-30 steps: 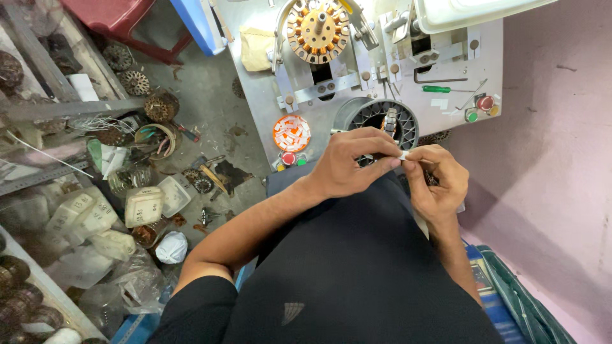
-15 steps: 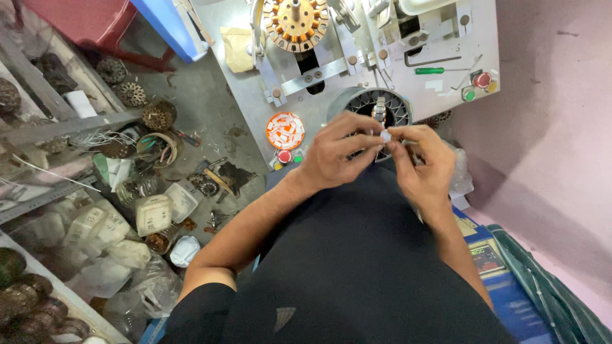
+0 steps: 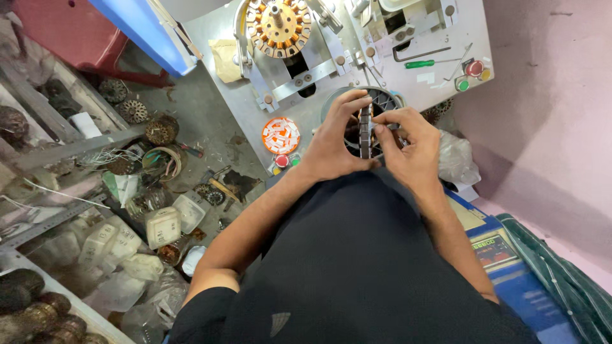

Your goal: The person winds copper wire onto motor components using a machine, handling and adjusting the components by hand.

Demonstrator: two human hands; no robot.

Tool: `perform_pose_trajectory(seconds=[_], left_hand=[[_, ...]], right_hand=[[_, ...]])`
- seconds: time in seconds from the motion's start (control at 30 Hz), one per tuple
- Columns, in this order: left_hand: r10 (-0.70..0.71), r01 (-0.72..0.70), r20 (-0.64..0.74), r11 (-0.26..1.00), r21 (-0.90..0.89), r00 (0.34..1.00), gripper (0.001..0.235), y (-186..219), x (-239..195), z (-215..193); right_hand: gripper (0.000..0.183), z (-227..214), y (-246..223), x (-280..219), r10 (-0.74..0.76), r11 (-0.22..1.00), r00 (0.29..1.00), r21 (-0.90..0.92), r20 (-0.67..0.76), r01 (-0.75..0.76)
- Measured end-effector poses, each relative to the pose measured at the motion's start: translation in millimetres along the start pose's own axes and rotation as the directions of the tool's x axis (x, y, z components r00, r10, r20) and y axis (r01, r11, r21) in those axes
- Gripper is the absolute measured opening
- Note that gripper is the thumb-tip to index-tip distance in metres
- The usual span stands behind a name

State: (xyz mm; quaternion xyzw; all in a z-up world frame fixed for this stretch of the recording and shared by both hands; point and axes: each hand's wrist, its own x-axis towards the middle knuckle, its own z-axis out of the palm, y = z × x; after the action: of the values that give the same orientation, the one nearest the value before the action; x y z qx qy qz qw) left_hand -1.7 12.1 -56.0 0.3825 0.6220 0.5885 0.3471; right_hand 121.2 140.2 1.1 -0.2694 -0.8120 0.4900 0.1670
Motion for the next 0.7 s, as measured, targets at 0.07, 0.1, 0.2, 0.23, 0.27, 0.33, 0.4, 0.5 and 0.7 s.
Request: perform_pose_trajectory(seconds=[0.07, 0.1, 0.2, 0.23, 0.27, 0.33, 0.4, 0.5, 0.7], left_hand=[[0.068, -0.068, 0.004, 0.998, 0.003, 0.998, 0.103, -1, 0, 0], [0.103, -0.103, 0.004, 0.995, 0.004, 0.995, 0.104, -2, 1, 1], [0.113, -0.113, 0.014, 0.993, 0.036, 0.994, 0.104, 0, 2, 0], [0.092, -0.092, 0.011, 0.995, 0.034, 0.996, 0.104, 2, 2, 0], [0.075, -0.075, 0.013, 0.997, 0.032, 0.997, 0.104, 3, 2, 1], [0.087, -0.087, 0.002, 0.993, 0.083, 0.996, 0.104, 7, 3, 1], [0.146, -0.14, -0.017, 0.972, 0.189, 0.989, 0.104, 12, 4, 0], [0.2, -0.191, 0.002, 0.93, 0.314, 0.98, 0.102, 17, 4, -6], [-0.067, 0.081, -0.13, 0.991, 0.108, 0.989, 0.049, 13, -5, -15]], right_hand=[[0.014, -1, -2, -1, -0.013, 0.999, 1.0, -0.043, -0.016, 0.012], [0.013, -1, -3, -1, -0.02, 0.998, 1.0, -0.065, -0.022, 0.018], [0.014, -2, -4, 1, -0.096, 0.992, 0.995, -0.086, -0.009, 0.095], [0.014, -2, -5, 1, -0.11, 0.986, 0.994, -0.127, 0.009, 0.11], [0.015, -4, -5, 2, -0.123, 0.977, 0.992, -0.17, 0.024, 0.125], [0.015, -7, -6, 3, -0.138, 0.966, 0.99, -0.214, 0.041, 0.144], [0.014, -7, -7, 5, -0.142, 0.965, 0.989, -0.216, 0.042, 0.148], [0.014, -2, -7, 9, -0.036, 0.989, 0.999, -0.143, 0.012, 0.038], [0.011, 6, -8, 6, 0.137, 0.979, 0.99, -0.147, -0.036, -0.141]])
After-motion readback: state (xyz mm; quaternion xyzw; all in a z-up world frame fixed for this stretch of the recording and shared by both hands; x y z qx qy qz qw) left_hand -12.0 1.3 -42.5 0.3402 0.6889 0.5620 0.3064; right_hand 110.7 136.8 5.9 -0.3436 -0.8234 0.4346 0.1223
